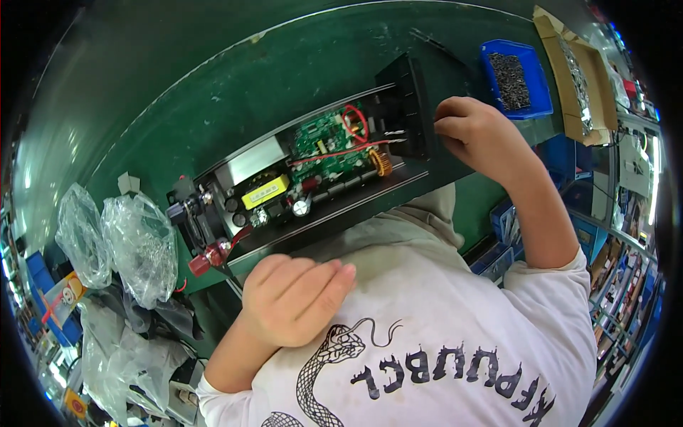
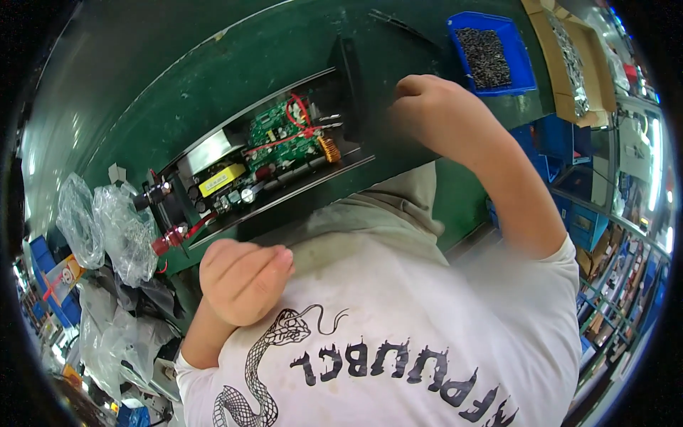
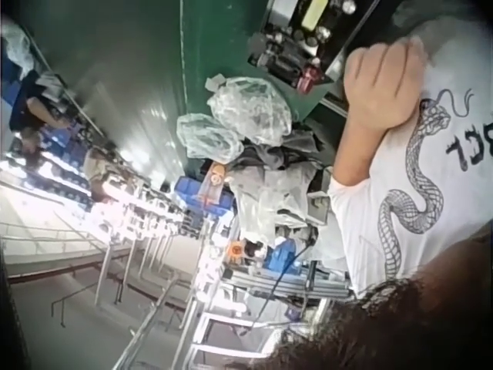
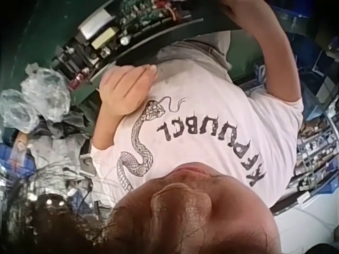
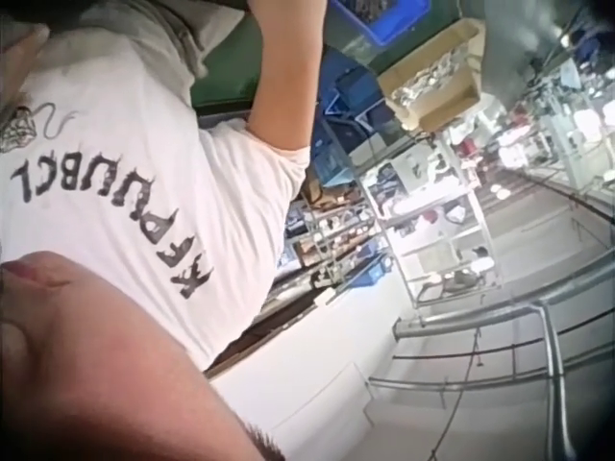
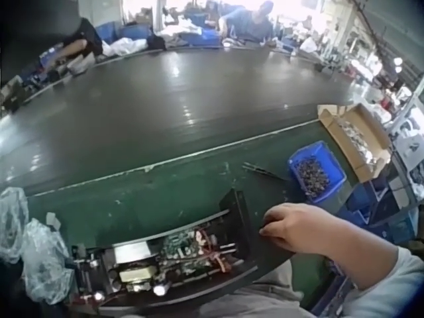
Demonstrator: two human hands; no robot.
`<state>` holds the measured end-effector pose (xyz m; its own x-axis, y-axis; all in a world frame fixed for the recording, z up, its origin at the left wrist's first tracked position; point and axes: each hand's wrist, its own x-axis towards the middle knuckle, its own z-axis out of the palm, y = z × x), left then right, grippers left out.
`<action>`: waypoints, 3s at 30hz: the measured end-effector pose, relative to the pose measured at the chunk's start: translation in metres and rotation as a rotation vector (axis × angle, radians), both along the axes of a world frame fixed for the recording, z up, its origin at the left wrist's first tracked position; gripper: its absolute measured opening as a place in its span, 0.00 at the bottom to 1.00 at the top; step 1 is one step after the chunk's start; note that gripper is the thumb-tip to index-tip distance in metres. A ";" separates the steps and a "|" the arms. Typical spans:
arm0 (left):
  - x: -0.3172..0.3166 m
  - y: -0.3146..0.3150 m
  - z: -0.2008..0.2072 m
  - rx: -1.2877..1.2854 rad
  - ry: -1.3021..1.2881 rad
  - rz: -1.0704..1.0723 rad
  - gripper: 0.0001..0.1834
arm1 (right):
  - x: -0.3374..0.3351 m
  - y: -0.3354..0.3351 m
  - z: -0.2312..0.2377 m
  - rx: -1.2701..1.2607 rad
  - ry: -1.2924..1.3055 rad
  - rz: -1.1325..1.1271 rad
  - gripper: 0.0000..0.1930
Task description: Assemble an electronic device by placing internal components and securing wires within a housing.
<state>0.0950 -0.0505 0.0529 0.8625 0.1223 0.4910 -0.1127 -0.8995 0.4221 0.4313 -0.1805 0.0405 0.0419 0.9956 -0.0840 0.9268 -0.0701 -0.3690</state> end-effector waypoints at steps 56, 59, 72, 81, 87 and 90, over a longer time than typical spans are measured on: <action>-0.220 0.046 -0.043 0.084 0.263 1.264 0.14 | -0.052 -0.034 0.017 0.412 0.427 -0.449 0.06; -0.203 0.034 -0.035 0.062 0.435 1.368 0.18 | -0.056 -0.037 0.020 0.377 0.502 -0.280 0.06; -0.038 -0.029 0.027 -0.063 0.115 0.068 0.19 | -0.153 0.006 0.004 -0.528 1.256 -0.068 0.13; -0.030 -0.034 0.014 -0.073 0.089 0.031 0.19 | -0.161 -0.010 -0.002 -0.529 1.318 -0.191 0.07; -0.021 -0.020 -0.006 -0.003 -0.036 0.031 0.16 | -0.151 -0.004 0.008 -0.410 1.232 -0.223 0.07; -0.024 -0.023 -0.017 0.105 -0.171 0.124 0.15 | -0.146 -0.007 0.017 -0.375 1.246 -0.247 0.07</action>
<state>0.0707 -0.0740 0.0357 0.7473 0.1627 0.6443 -0.0607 -0.9488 0.3100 0.2857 -0.1875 0.0573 -0.0876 0.8812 -0.4646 -0.0681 -0.4706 -0.8797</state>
